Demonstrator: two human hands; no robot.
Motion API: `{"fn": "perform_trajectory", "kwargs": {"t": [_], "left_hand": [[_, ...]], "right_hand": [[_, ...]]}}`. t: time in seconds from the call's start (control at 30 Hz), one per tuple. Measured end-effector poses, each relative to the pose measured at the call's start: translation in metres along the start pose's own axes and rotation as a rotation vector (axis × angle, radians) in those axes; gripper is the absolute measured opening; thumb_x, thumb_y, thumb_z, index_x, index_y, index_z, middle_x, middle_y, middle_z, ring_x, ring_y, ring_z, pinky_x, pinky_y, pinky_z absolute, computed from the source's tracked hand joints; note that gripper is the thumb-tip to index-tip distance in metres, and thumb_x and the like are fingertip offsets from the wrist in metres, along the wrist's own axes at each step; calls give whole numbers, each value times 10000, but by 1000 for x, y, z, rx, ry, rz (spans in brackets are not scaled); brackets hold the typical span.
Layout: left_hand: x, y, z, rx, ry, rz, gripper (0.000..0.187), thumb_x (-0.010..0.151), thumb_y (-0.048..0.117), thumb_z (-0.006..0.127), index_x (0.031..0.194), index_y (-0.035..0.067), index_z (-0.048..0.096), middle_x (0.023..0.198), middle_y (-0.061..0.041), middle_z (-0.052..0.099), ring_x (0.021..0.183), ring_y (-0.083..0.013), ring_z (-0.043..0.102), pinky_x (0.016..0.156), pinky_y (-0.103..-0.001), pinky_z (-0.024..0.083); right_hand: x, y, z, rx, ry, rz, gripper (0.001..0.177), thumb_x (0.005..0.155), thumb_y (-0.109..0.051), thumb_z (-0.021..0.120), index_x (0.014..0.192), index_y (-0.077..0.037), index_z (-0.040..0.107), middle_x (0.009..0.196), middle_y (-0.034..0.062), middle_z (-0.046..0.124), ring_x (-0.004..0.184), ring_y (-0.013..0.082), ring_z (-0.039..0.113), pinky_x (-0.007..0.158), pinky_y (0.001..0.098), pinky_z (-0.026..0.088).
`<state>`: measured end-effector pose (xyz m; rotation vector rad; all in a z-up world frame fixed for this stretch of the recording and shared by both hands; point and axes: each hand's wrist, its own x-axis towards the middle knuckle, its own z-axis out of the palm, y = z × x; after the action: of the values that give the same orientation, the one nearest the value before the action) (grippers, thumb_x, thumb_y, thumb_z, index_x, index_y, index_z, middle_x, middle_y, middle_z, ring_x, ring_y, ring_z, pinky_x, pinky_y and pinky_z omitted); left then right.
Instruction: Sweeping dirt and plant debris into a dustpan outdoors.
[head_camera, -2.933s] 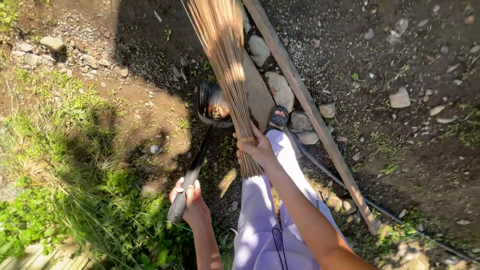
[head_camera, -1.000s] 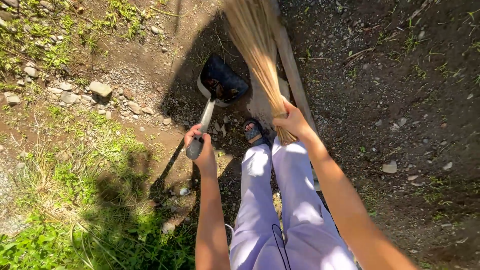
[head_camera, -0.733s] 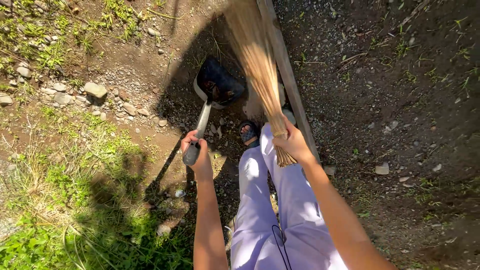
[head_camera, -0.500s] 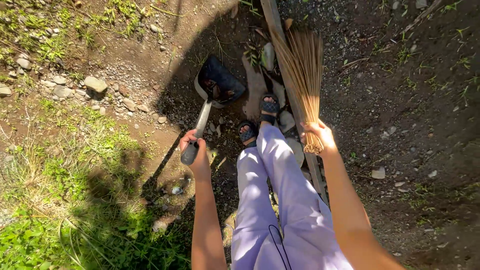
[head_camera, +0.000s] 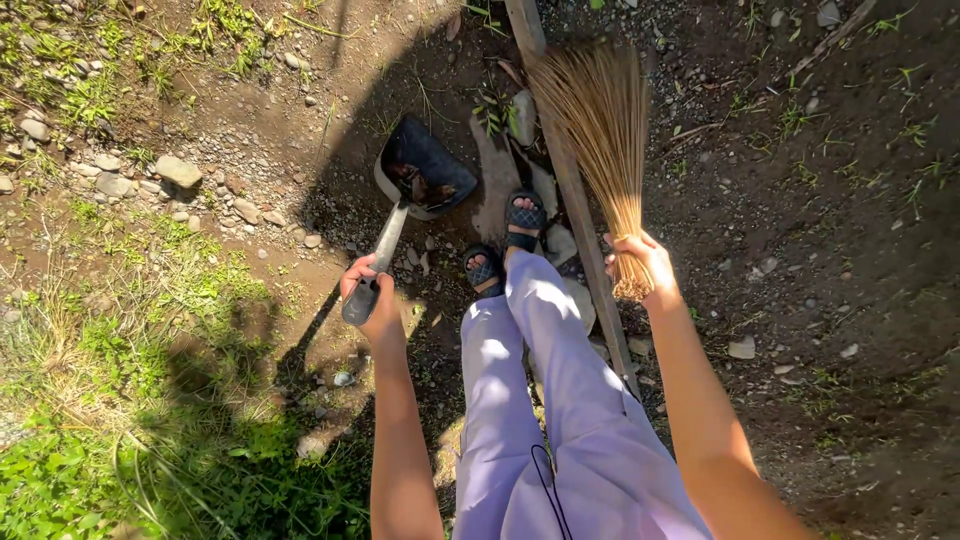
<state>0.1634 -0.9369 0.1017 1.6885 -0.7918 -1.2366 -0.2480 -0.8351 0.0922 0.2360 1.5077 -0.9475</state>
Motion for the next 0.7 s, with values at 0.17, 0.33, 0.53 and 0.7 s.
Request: {"fn": "perform_trajectory", "kwargs": {"t": [0.17, 0.33, 0.53, 0.7], "left_hand": [[5, 3, 5, 75, 21, -17, 258, 919, -129, 568, 1012, 98, 487, 1298, -83, 613, 1101, -165, 577, 917, -322, 481], [1, 2, 14, 44, 23, -39, 279, 901, -147, 557, 1014, 95, 475, 1281, -85, 602, 1173, -173, 585, 1003, -312, 479], [-18, 31, 32, 118, -43, 25, 220, 934, -110, 554, 1039, 79, 515, 1298, -83, 587, 1146, -176, 572, 981, -323, 480], [-16, 37, 34, 104, 36, -109, 213, 938, -92, 558, 1043, 87, 510, 1306, -83, 605, 955, -176, 518, 843, -312, 454]], "right_hand": [[-30, 22, 3, -66, 86, -79, 549, 849, -34, 674, 1386, 12, 568, 1094, 131, 696, 655, 183, 672, 553, 341, 592], [-81, 47, 17, -97, 92, -105, 506, 849, -8, 660, 1341, 5, 545, 1059, 122, 688, 641, 186, 669, 534, 356, 593], [-88, 38, 68, -55, 43, 171, 501, 834, -47, 616, 1331, -73, 563, 1025, 102, 676, 655, 187, 663, 533, 353, 595], [-45, 36, 129, 237, -96, 349, 457, 895, -49, 646, 1336, -15, 533, 1037, 107, 656, 690, 192, 649, 573, 365, 604]]}}
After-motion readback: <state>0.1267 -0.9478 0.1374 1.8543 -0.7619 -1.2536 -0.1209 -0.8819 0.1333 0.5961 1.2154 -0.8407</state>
